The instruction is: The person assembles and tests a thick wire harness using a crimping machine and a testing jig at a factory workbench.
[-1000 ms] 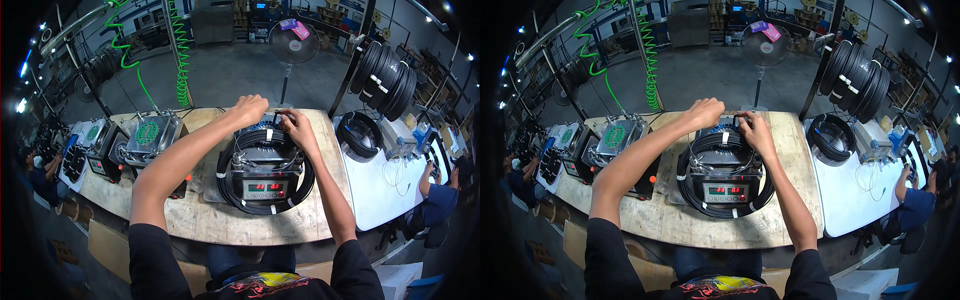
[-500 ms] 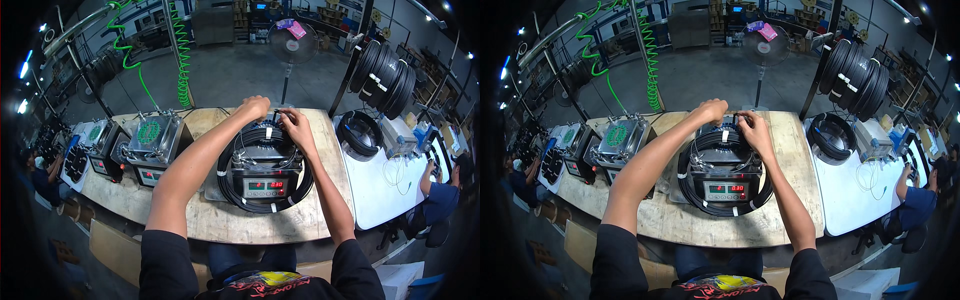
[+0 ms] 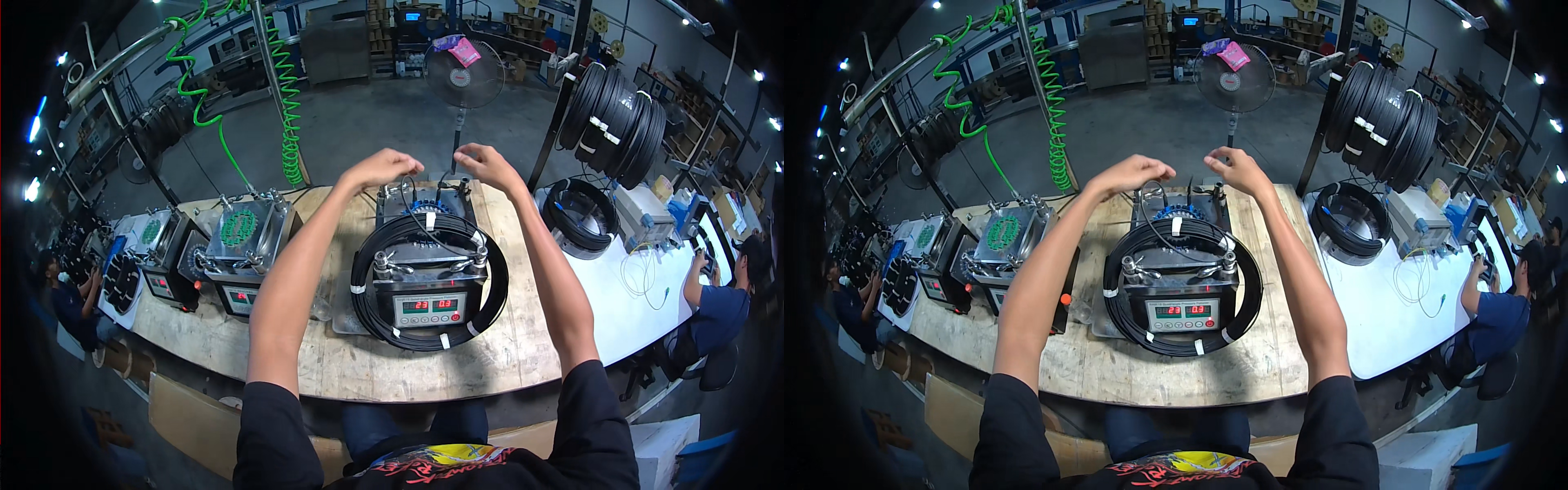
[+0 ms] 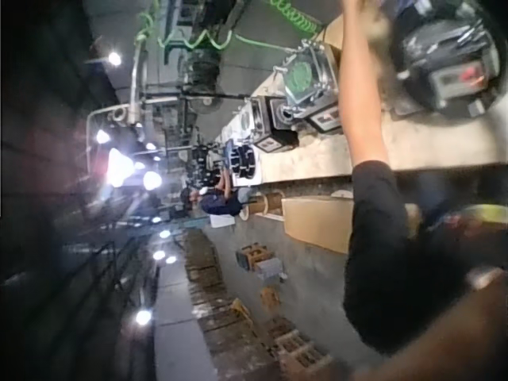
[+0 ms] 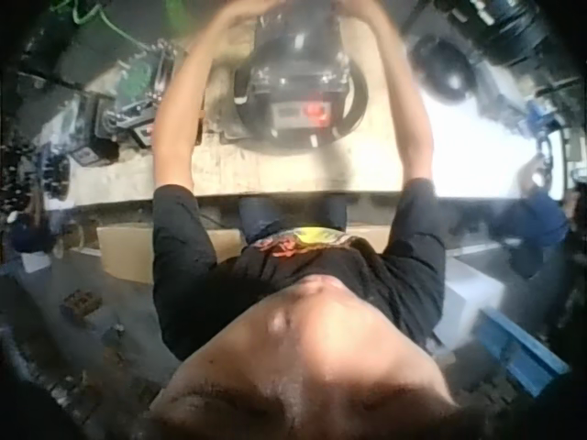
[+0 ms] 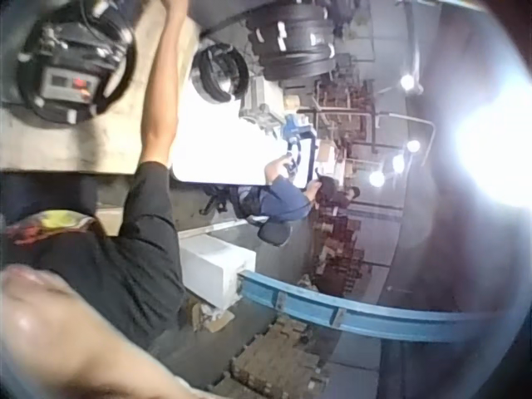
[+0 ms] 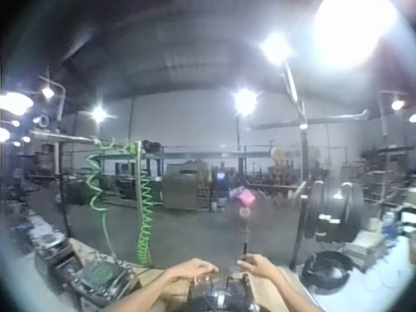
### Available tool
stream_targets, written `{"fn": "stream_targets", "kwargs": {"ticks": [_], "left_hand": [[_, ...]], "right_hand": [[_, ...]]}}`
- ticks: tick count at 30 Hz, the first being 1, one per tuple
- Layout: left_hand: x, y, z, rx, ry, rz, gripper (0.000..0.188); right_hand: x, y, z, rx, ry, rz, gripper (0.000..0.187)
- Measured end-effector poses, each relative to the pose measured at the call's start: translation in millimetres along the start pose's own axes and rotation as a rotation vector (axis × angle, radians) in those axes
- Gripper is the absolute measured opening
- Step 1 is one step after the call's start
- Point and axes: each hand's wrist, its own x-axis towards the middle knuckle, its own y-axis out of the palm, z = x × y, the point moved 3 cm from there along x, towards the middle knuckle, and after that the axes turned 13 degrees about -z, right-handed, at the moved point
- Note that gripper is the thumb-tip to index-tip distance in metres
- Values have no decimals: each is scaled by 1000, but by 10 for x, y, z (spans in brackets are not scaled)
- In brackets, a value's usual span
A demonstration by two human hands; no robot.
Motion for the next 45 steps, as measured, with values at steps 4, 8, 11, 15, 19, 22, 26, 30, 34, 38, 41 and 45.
{"fn": "stream_targets", "kwargs": {"ticks": [4, 8, 11, 15, 19, 22, 26, 30, 34, 38, 41, 45], "left_hand": [[-60, 120, 372, 211, 320, 5, 38], [-110, 312, 273, 361, 203, 29, 36], [-215, 329, 195, 337, 150, -22, 36], [-145, 436, 157, 412, 251, -76, 51], [-186, 408, 273, 362, 227, -111, 44], [-235, 366, 243, 403, 159, -109, 44], [-193, 379, 172, 441, 197, -97, 58], [-182, 344, 207, 388, 133, -42, 59], [-203, 356, 212, 371, 159, -49, 49], [-181, 388, 132, 360, 142, -58, 38], [-206, 364, 183, 360, 184, -85, 36], [-168, 190, 398, 249, 298, -48, 42]], "right_hand": [[250, 335, 138, -433, 39, 237, 61], [275, 568, 137, -678, 235, 493, 65], [397, 540, 56, -641, 321, 466, 59], [474, 294, -672, -160, 571, 210, 39], [170, 242, -827, 329, 701, 69, 32], [-94, 175, -627, 447, 607, 115, 34], [-149, 83, -781, 676, 299, 143, 35], [-87, 191, -852, 643, 219, 113, 25], [20, 338, -920, 440, 272, -22, 29], [117, 312, -1041, 291, 367, -14, 42], [52, 304, -863, 223, 372, 11, 52], [-242, 299, -696, 382, 431, -229, 55]]}}
